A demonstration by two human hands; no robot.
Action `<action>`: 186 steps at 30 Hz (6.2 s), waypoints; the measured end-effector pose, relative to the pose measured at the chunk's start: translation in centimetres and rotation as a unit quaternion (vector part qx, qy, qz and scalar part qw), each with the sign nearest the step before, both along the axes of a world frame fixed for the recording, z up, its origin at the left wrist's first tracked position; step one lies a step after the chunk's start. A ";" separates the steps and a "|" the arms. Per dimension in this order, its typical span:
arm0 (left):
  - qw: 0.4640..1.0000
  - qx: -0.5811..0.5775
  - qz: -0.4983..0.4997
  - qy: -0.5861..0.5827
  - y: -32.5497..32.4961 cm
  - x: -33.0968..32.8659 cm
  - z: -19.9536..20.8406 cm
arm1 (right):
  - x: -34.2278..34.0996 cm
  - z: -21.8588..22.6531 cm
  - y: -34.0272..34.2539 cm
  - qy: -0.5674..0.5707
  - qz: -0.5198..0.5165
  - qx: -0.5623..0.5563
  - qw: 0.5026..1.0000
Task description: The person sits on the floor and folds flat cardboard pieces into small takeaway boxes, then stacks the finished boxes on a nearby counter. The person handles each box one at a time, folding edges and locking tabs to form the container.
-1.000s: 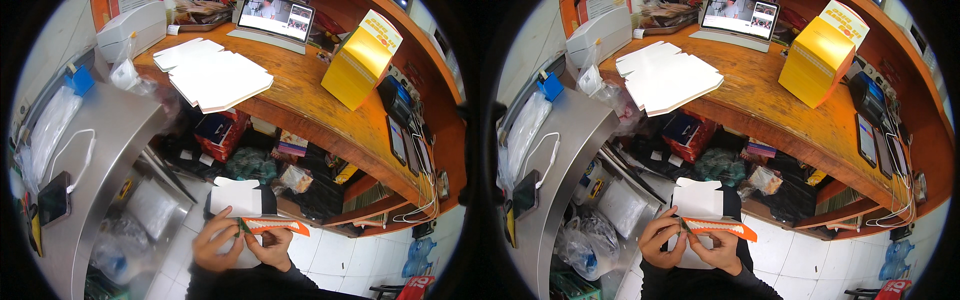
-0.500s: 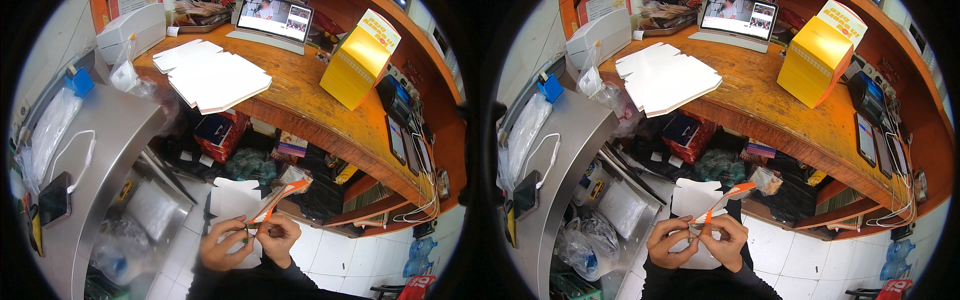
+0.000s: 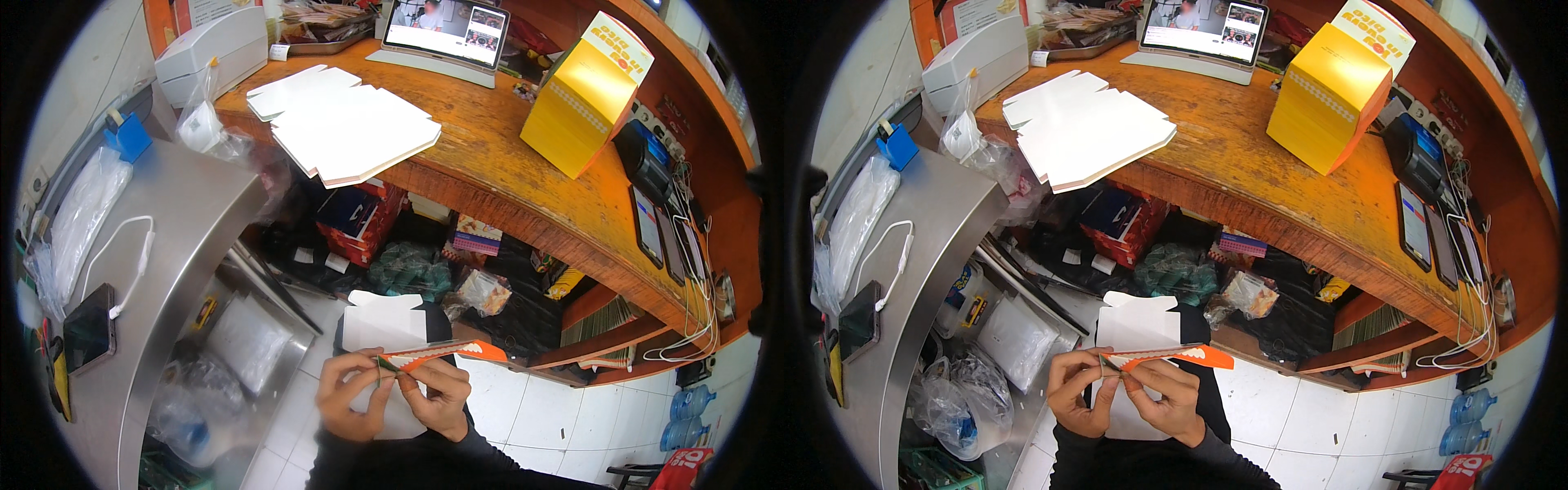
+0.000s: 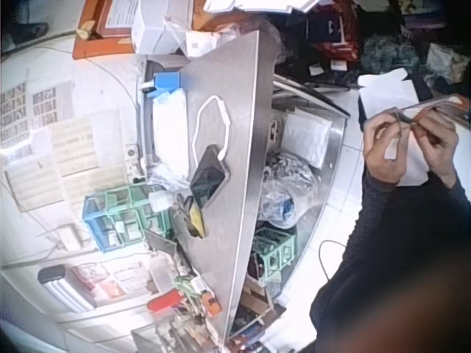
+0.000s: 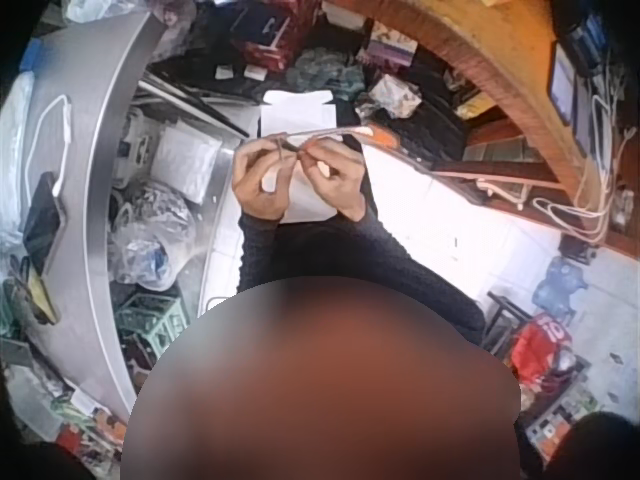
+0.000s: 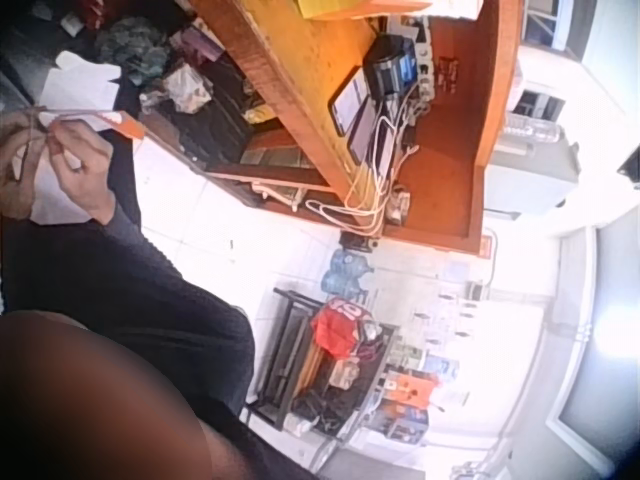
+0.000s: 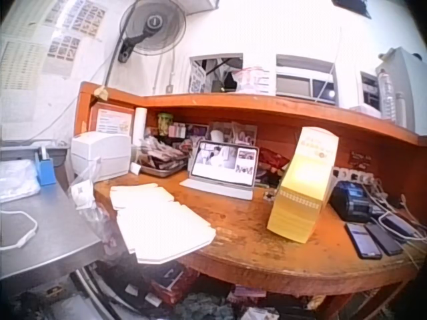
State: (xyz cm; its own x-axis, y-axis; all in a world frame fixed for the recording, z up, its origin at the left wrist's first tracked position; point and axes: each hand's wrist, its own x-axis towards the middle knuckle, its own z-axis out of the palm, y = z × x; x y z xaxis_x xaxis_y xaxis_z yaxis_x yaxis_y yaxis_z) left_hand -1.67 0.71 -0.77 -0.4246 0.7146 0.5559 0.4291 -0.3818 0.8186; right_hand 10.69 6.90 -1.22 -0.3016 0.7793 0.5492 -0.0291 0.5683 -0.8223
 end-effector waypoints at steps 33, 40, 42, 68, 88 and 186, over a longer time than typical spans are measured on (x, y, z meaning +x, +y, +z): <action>0.993 -0.026 0.102 0.055 -0.3 -0.3 1.3 | 0.0 -0.6 1.3 0.027 0.108 -0.136 0.984; 0.994 -0.005 0.100 0.034 -0.1 -0.6 1.1 | -0.2 -0.6 1.9 0.030 0.154 -0.161 0.974; 0.995 0.007 0.098 0.030 0.1 -0.6 0.9 | -0.2 -0.8 1.9 0.021 0.148 -0.156 0.976; 0.982 -0.027 0.183 0.037 0.4 0.2 1.5 | -0.9 -0.2 1.4 0.010 0.093 -0.050 0.994; 0.996 -0.020 0.078 0.028 0.1 1.0 1.4 | -0.4 -0.9 2.0 0.112 0.004 -0.057 0.992; 0.990 -0.017 0.044 0.130 -0.5 1.1 0.1 | 0.0 -1.2 0.0 0.019 0.014 -0.092 0.995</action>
